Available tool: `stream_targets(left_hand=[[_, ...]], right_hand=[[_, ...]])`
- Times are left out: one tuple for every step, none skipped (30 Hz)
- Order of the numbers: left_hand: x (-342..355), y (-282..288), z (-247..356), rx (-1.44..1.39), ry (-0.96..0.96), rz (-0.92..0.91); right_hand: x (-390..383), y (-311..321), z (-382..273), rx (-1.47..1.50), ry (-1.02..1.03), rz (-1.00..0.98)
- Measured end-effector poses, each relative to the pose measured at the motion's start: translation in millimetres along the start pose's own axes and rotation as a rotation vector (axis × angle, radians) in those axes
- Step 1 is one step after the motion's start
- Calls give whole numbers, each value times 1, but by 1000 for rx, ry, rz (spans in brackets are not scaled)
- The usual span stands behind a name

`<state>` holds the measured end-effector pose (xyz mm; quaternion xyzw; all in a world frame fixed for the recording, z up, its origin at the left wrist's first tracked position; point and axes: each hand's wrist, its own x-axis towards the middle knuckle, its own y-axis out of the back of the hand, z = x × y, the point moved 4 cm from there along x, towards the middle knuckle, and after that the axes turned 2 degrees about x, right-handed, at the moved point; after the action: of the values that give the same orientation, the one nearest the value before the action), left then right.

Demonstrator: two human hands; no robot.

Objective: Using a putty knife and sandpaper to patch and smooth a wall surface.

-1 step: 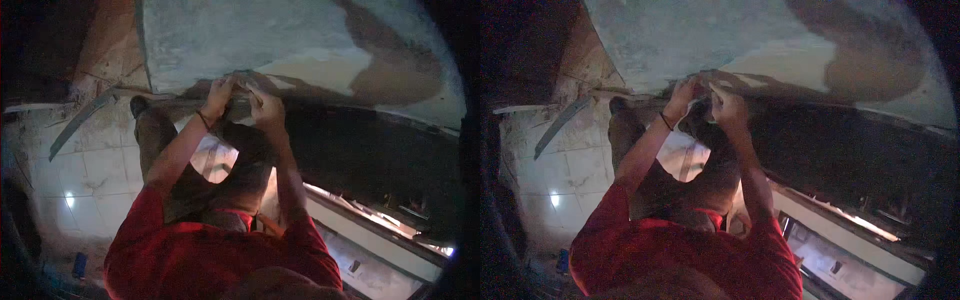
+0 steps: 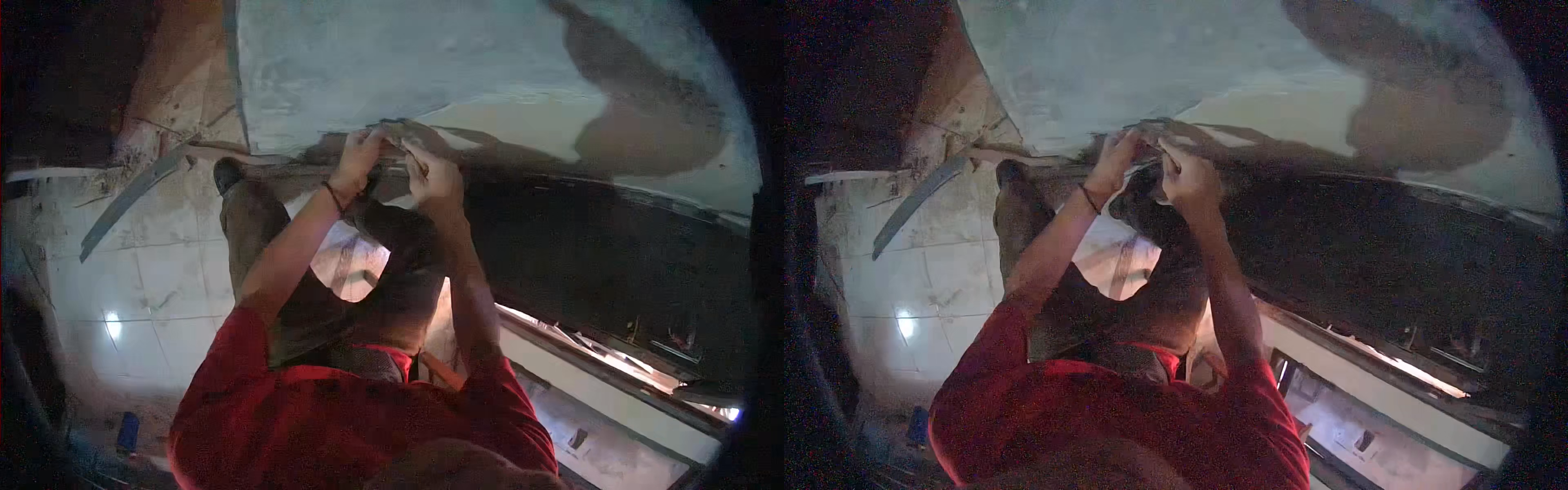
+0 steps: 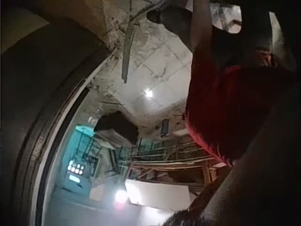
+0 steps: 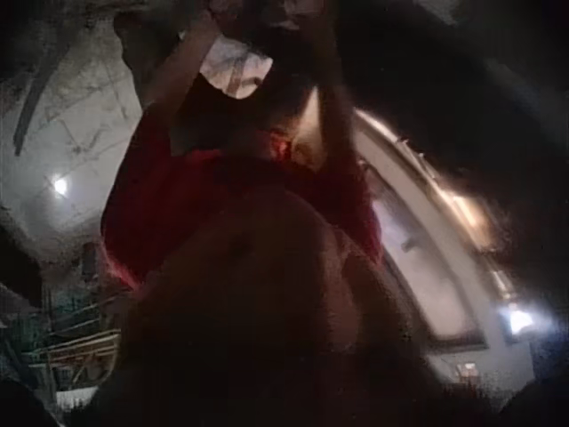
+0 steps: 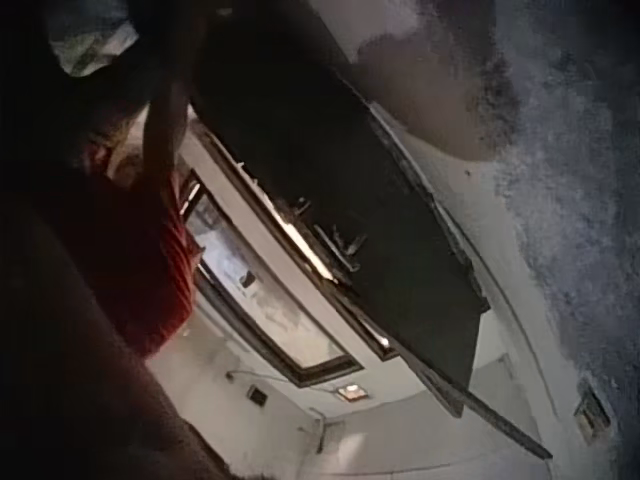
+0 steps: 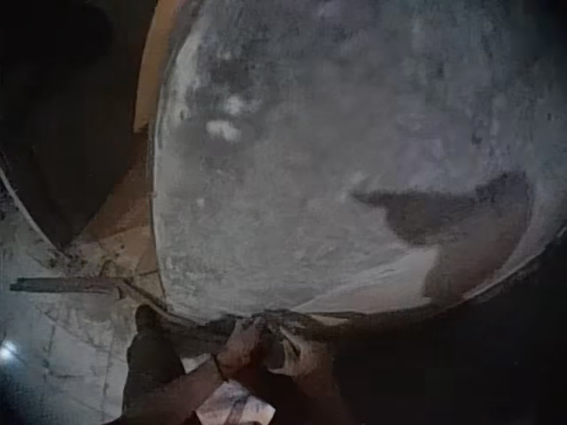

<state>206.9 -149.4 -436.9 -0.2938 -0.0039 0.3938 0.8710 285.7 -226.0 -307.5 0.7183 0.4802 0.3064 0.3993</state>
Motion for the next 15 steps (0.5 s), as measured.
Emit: stream_targets(left_hand=[[2, 2, 4, 238, -113, 3], [2, 2, -2, 266, -18, 30], [0, 0, -6, 218, -79, 27], [4, 1, -11, -29, -14, 56], [5, 0, -19, -295, 28, 51], [6, 2, -17, -199, -115, 100], [6, 2, -28, -162, 44, 82], [5, 0, -38, -149, 161, 29], [10, 0, -43, -116, 256, 8], [11, 1, -41, -57, 116, 2], [13, 5, -39, 15, 53, 46], [11, 10, -43, 124, 107, 102], [7, 6, -44, 70, 87, 23], [8, 8, -45, 48, 113, -32], [12, 9, -36, 131, -62, -87]], right_hand=[[-3, 2, -2, 57, 3, -5], [-6, 2, 0, 3, -113, -41], [-7, 2, 1, -32, -156, -66], [-8, 2, 3, -92, -220, -93], [-7, 2, -1, -72, -136, -78], [-7, 2, -1, -73, -122, -81], [-7, -1, -1, -54, -120, -122], [-8, -1, -1, -75, -76, -99], [-9, -1, 1, -50, -101, -54], [-11, -2, 4, -36, -146, -69], [-14, -4, 7, -16, -203, -99], [-14, -1, -2, 69, 20, -8], [-14, -4, 4, -19, -88, -69], [-12, -6, 5, -71, -99, -86], [-9, -5, 4, -126, -59, -67]])
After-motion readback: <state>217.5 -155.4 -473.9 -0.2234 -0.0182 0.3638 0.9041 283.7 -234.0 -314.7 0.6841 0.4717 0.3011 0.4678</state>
